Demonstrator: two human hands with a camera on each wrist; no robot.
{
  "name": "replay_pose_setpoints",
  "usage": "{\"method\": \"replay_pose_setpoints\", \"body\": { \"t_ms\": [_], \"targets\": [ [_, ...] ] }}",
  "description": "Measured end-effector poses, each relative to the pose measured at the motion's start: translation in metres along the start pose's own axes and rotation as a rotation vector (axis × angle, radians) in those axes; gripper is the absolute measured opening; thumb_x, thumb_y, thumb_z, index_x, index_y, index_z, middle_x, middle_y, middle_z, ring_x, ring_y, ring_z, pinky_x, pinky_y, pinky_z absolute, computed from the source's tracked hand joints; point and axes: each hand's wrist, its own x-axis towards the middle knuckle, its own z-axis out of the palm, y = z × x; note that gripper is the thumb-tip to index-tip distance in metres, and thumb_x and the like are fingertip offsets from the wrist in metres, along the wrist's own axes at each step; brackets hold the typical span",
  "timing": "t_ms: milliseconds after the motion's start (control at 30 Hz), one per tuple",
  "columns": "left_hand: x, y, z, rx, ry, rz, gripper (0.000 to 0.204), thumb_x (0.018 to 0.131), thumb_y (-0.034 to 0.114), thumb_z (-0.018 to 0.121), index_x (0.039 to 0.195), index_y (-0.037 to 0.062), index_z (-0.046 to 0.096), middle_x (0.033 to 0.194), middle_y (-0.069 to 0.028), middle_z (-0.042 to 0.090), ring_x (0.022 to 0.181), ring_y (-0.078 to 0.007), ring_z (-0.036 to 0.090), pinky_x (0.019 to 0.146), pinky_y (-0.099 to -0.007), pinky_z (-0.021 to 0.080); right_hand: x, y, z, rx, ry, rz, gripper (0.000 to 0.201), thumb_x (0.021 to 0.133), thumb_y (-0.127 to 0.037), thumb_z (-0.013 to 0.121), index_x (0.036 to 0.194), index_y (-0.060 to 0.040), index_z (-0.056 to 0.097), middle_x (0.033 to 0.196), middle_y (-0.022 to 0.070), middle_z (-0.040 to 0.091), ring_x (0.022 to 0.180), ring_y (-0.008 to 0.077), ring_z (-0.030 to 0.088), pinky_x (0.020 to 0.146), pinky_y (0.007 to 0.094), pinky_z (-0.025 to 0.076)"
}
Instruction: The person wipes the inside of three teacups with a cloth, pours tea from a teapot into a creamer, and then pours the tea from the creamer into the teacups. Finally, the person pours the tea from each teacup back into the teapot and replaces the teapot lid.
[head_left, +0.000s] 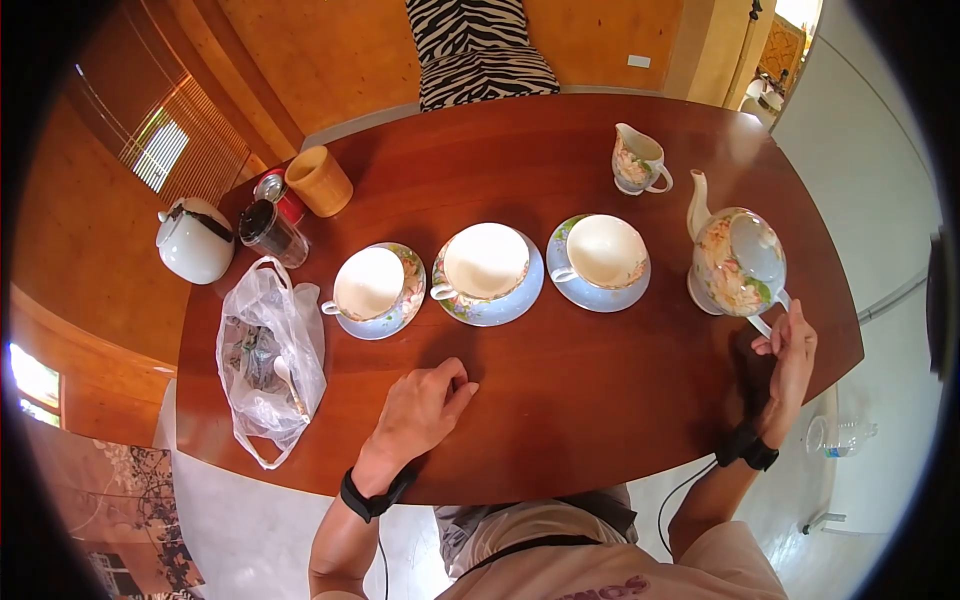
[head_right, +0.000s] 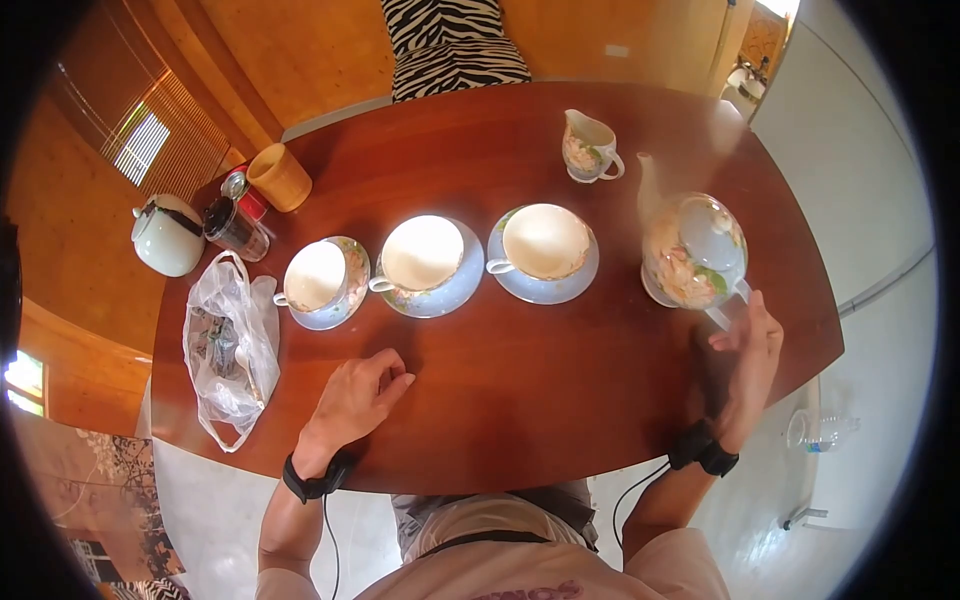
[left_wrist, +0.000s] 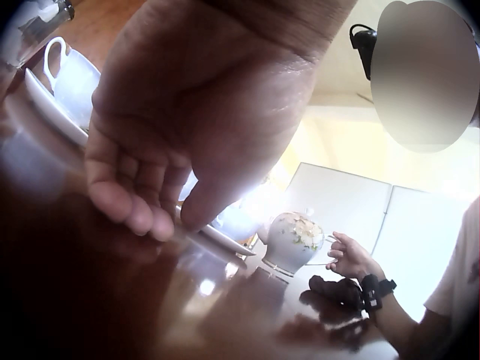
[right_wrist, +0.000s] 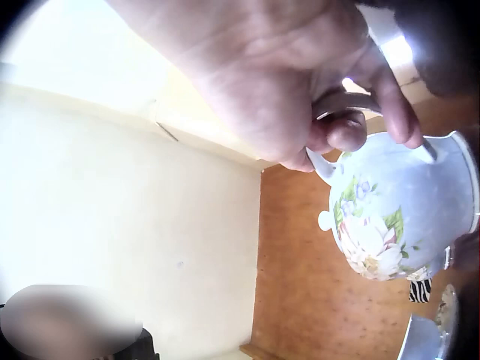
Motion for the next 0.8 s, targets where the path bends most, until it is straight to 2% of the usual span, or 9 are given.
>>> {"method": "replay_pose_setpoints", "body": {
  "t_ms": [100,233,367,433,467,600,633,700,800],
  "targets": [
    [0.0,-0.002,0.0,-0.013,-0.004,0.009,0.017,0.093,0.018,0.071,0.091,0.0027,0.064,0.073,-0.0175,0.068,0.068,-0.0363,0.067,0.062,-0.0443,0.05,-0.009,-0.007,-0.017,0.053,-0.072,-0.028,0.049,0.105,-0.041,0.06,0.068,-0.0105,0.054,0.057,-0.0017,0.045,0.053,0.0137,0.056,0.058,0.0288,0.049],
    [0.001,-0.002,-0.004,-0.079,-0.04,-0.045,0.019,0.095,0.018,0.069,0.087,0.0004,0.065,0.072,-0.0179,0.067,0.066,-0.0335,0.067,0.063,-0.0417,0.05,-0.026,-0.036,-0.019,0.121,0.036,-0.038,0.048,0.106,-0.04,0.059,0.069,-0.0099,0.054,0.055,-0.0002,0.042,0.052,0.0163,0.057,0.058,0.0302,0.051],
    [-0.002,-0.006,-0.013,-0.143,-0.007,-0.068,0.022,0.096,0.018,0.069,0.082,0.0006,0.065,0.068,-0.0181,0.066,0.062,-0.0364,0.065,0.058,-0.0437,0.048,-0.038,-0.053,-0.019,0.17,-0.138,-0.091,0.048,0.107,-0.039,0.056,0.07,-0.0086,0.055,0.055,0.001,0.044,0.052,0.0193,0.06,0.055,0.0318,0.053],
    [-0.005,-0.012,-0.02,-0.223,0.102,-0.168,0.023,0.096,0.016,0.069,0.082,-0.0009,0.066,0.068,-0.0189,0.065,0.06,-0.0326,0.066,0.057,-0.0415,0.048,-0.045,-0.059,-0.005,0.259,-0.372,-0.085,0.047,0.106,-0.038,0.057,0.07,-0.0068,0.056,0.056,0.0022,0.047,0.051,0.0203,0.06,0.052,0.0328,0.052],
    [-0.008,-0.017,-0.024,-0.236,0.175,-0.163,0.026,0.101,0.018,0.065,0.083,-0.0011,0.066,0.064,-0.0129,0.064,0.056,-0.0218,0.063,0.055,-0.0362,0.047,-0.059,-0.064,0.013,0.304,-0.226,-0.028,0.044,0.103,-0.035,0.057,0.074,-0.0029,0.059,0.054,0.0031,0.048,0.051,0.0205,0.061,0.051,0.0317,0.051],
    [-0.02,-0.021,-0.057,-0.389,0.381,-0.265,0.035,0.108,0.024,0.056,0.083,0.0017,0.062,0.062,0.0017,0.053,0.057,-0.0065,0.05,0.052,-0.0255,0.039,-0.076,-0.089,0.069,0.186,-0.363,0.085,0.042,0.099,-0.033,0.061,0.077,0.0018,0.065,0.057,0.004,0.056,0.053,0.0167,0.061,0.051,0.0279,0.049],
    [-0.025,-0.028,-0.064,-0.384,0.385,-0.267,0.035,0.108,0.024,0.056,0.083,0.0017,0.062,0.062,0.0017,0.053,0.057,-0.0065,0.05,0.052,-0.0255,0.039,-0.076,-0.09,0.081,0.181,-0.591,0.107,0.042,0.099,-0.032,0.061,0.078,0.0033,0.067,0.06,0.0044,0.06,0.054,0.0143,0.061,0.052,0.0265,0.048],
    [-0.036,-0.044,-0.078,-0.472,0.7,-0.21,0.032,0.109,0.023,0.056,0.083,0.0037,0.06,0.064,0.0021,0.052,0.056,-0.0057,0.047,0.051,-0.024,0.035,-0.079,-0.093,0.109,0.206,-0.931,0.129,0.043,0.102,-0.029,0.061,0.077,0.0052,0.071,0.066,0.0058,0.067,0.056,0.009,0.059,0.052,0.0244,0.044],
    [-0.049,-0.035,-0.101,-0.363,1.059,-0.077,0.03,0.11,0.021,0.054,0.085,0.0047,0.057,0.067,0.0032,0.049,0.057,-0.0046,0.042,0.052,-0.023,0.031,-0.092,-0.092,0.149,0.149,-1.067,0.158,0.044,0.105,-0.029,0.059,0.078,0.0044,0.071,0.063,0.0044,0.065,0.057,0.0087,0.058,0.052,0.0247,0.045]
  ]
}}
